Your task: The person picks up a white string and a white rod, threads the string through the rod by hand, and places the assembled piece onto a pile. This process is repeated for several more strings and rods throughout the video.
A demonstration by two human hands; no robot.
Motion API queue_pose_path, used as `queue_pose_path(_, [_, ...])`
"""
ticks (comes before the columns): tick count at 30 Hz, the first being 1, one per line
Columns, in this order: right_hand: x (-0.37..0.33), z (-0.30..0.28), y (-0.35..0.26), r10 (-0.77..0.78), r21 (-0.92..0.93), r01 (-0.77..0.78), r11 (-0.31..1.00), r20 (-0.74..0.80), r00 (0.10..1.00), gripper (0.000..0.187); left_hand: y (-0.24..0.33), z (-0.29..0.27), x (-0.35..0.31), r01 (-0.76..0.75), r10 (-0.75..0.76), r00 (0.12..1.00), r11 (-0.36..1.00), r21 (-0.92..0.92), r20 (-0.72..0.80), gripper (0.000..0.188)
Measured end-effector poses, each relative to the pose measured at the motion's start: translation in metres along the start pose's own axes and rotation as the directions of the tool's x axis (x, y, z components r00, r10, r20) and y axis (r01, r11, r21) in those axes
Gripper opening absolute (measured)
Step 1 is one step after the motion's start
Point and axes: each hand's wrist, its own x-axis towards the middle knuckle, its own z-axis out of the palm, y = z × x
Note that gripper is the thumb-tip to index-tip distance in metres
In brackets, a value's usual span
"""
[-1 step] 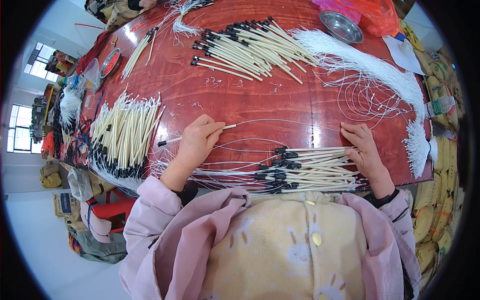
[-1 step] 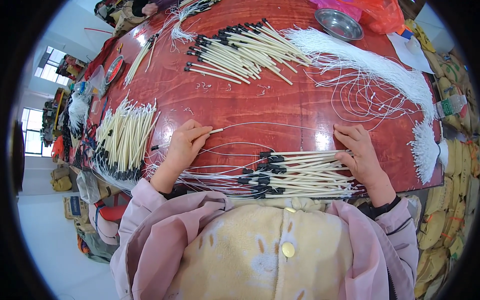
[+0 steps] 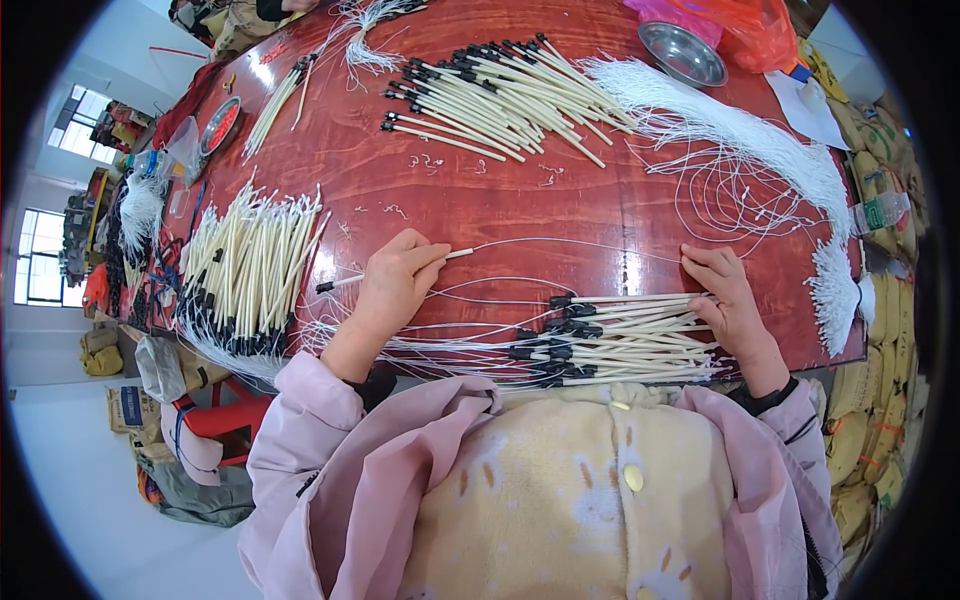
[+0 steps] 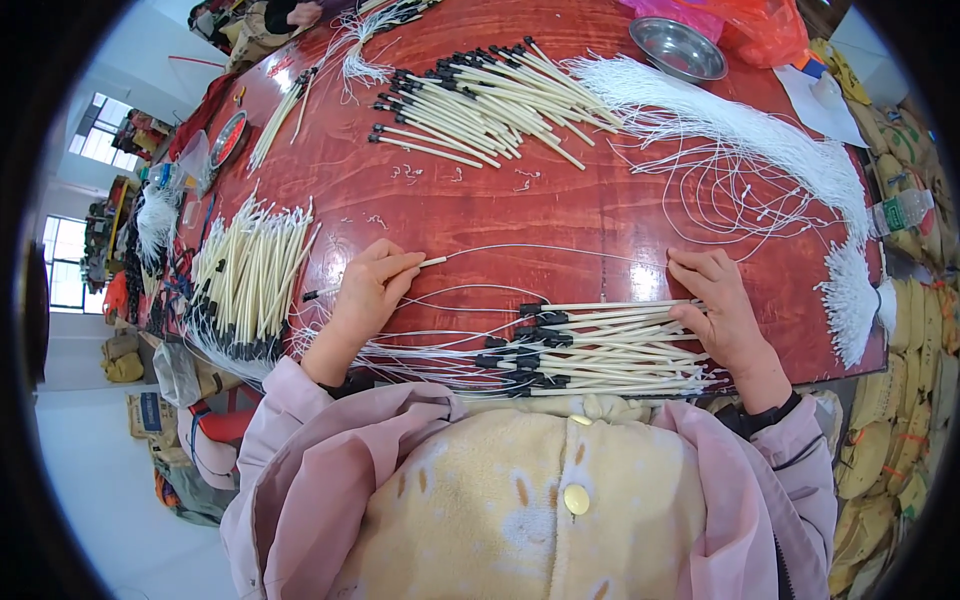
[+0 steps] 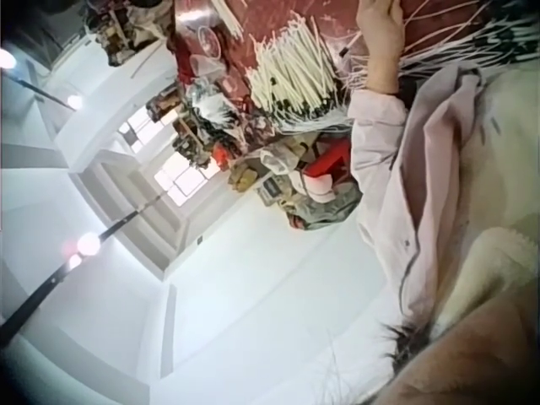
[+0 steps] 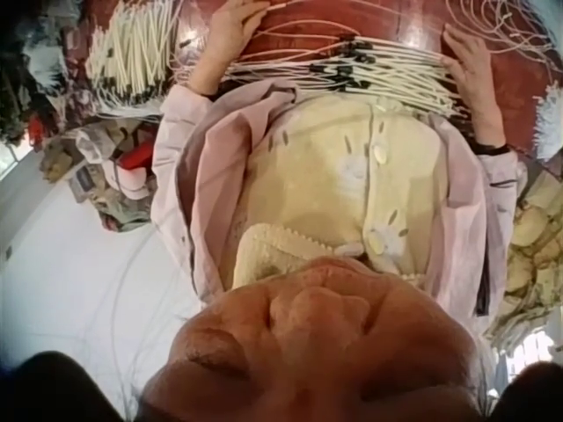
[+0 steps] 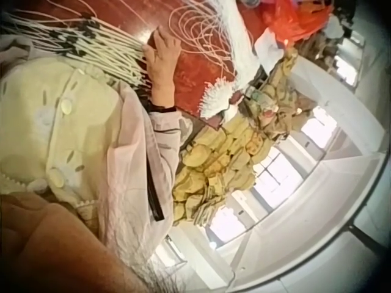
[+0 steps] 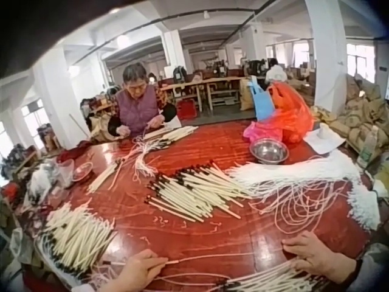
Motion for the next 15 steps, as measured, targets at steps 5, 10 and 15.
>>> queue_pose_path(5, [0.001,0.001,0.001,-0.006,-0.008,0.006,1.000,-0.003,1.000,0.062,0.003,0.002,0.002,0.012,-0.012,1.000,1.000,0.004,-0.025,0.019])
queue_pose_path(10, [0.000,-0.002,0.001,-0.009,-0.024,0.009,1.000,0.011,1.000,0.062,0.005,0.009,0.010,0.019,-0.018,1.000,0.999,0.039,-0.015,0.020])
queue_pose_path(15, [0.007,-0.003,-0.001,-0.055,-0.063,0.061,0.996,0.093,0.994,0.067,0.020,0.037,0.049,-0.241,0.219,0.970,0.928,0.285,0.109,0.017])
